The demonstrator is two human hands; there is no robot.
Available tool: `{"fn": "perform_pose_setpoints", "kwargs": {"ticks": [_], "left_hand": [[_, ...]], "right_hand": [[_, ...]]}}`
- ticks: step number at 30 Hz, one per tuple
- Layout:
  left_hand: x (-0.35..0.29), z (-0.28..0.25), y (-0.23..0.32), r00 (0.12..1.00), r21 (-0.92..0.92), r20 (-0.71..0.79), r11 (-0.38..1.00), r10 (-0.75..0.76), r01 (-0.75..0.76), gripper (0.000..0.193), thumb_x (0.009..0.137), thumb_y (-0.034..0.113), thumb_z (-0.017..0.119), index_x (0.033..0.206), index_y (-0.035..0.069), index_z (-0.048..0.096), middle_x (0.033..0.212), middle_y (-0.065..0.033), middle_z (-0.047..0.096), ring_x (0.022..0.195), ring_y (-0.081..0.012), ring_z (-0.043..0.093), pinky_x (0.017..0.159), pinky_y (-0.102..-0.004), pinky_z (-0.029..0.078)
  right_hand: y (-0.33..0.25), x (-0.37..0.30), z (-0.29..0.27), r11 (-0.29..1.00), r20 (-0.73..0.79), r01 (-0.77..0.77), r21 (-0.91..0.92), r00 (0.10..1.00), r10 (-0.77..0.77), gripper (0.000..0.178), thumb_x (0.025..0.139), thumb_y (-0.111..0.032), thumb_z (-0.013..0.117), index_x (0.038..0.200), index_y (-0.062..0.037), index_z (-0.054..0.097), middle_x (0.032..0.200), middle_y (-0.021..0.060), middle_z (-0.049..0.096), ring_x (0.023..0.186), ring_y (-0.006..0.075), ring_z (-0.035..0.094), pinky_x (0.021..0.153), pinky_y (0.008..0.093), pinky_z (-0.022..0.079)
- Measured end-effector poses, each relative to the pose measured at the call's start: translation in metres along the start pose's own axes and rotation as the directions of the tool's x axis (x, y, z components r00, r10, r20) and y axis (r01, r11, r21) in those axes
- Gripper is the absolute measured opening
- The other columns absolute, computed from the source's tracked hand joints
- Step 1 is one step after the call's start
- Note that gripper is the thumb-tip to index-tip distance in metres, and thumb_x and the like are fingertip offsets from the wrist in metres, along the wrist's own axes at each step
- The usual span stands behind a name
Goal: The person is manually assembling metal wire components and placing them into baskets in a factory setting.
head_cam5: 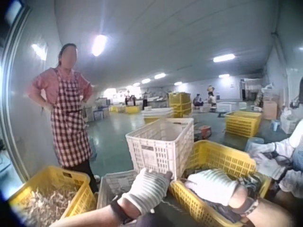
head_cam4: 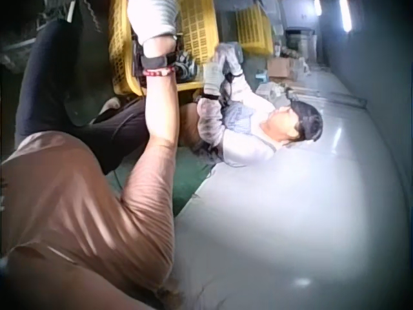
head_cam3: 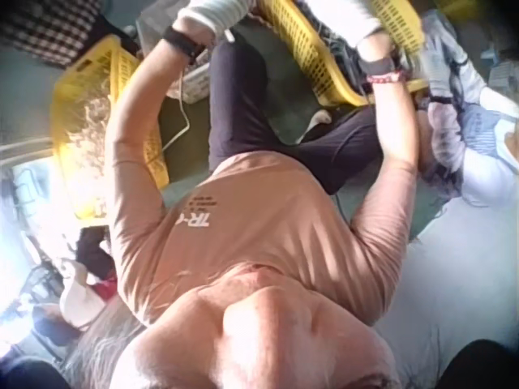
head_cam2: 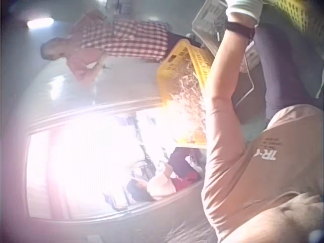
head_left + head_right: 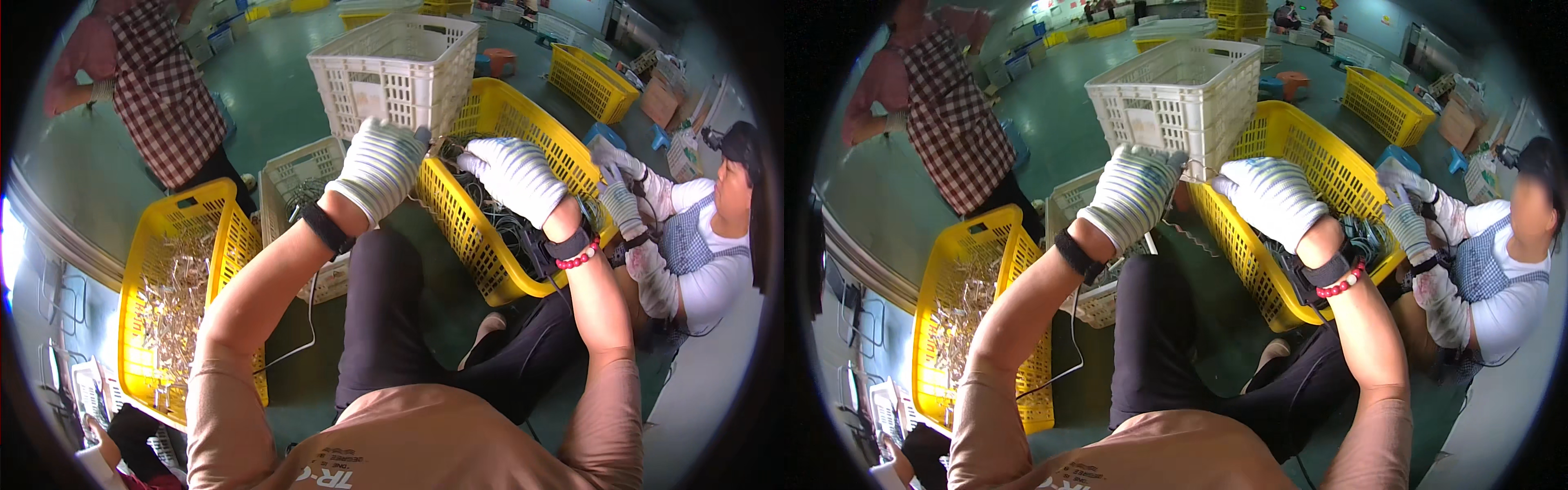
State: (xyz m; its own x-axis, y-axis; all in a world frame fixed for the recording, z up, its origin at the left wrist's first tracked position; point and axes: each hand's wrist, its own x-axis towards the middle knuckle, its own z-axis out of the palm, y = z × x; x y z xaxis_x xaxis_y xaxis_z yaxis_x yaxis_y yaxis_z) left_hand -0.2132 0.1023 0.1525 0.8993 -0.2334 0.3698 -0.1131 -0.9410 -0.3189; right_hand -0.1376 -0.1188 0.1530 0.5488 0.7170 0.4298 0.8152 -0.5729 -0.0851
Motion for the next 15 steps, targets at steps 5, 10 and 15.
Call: {"fn": "perform_pose_setpoints", "kwargs": {"ticks": [5, 10, 15], "left_hand": [[-0.022, 0.066, -0.005, 0.955, -0.611, -0.163, 0.785, -0.247, 0.099, 0.02, 0.092, 0.023, 0.07, 0.107, 0.009, 0.071, 0.085, -0.0161, 0.074, 0.081, -0.0388, 0.071, 0.073, -0.0422, 0.058], [-0.025, 0.04, 0.022, 0.916, -0.954, 0.281, -0.187, -0.287, 0.234, 0.015, 0.096, 0.019, 0.075, 0.103, 0.006, 0.073, 0.079, 0.0034, 0.065, 0.071, -0.0056, 0.058, 0.064, -0.0246, 0.048], [-0.014, 0.024, 0.042, 0.906, -0.896, 0.392, -0.29, -0.158, 0.337, 0.014, 0.101, 0.019, 0.063, 0.101, 0.009, 0.073, 0.073, 0.0018, 0.064, 0.057, -0.0041, 0.048, 0.051, -0.0213, 0.036]], "right_hand": [[0.031, -0.008, -0.027, 0.835, -0.37, -0.066, 0.546, 0.875, 0.311, 0.025, 0.101, -0.024, 0.063, 0.11, -0.0027, 0.073, 0.09, 0.012, 0.075, 0.077, 0.0235, 0.07, 0.072, 0.0365, 0.054], [0.058, -0.036, 0.009, 0.652, -0.093, -0.109, 0.751, 0.959, 0.267, 0.032, 0.1, -0.024, 0.069, 0.126, -0.0042, 0.07, 0.111, 0.0087, 0.075, 0.097, 0.0154, 0.068, 0.088, 0.0328, 0.055], [-0.013, -0.024, 0.023, 0.133, -0.105, 0.075, 0.988, 0.967, 0.231, 0.049, 0.103, -0.039, 0.067, 0.134, -0.0014, 0.065, 0.125, 0.0091, 0.069, 0.113, 0.015, 0.062, 0.1, 0.0326, 0.05]]}}
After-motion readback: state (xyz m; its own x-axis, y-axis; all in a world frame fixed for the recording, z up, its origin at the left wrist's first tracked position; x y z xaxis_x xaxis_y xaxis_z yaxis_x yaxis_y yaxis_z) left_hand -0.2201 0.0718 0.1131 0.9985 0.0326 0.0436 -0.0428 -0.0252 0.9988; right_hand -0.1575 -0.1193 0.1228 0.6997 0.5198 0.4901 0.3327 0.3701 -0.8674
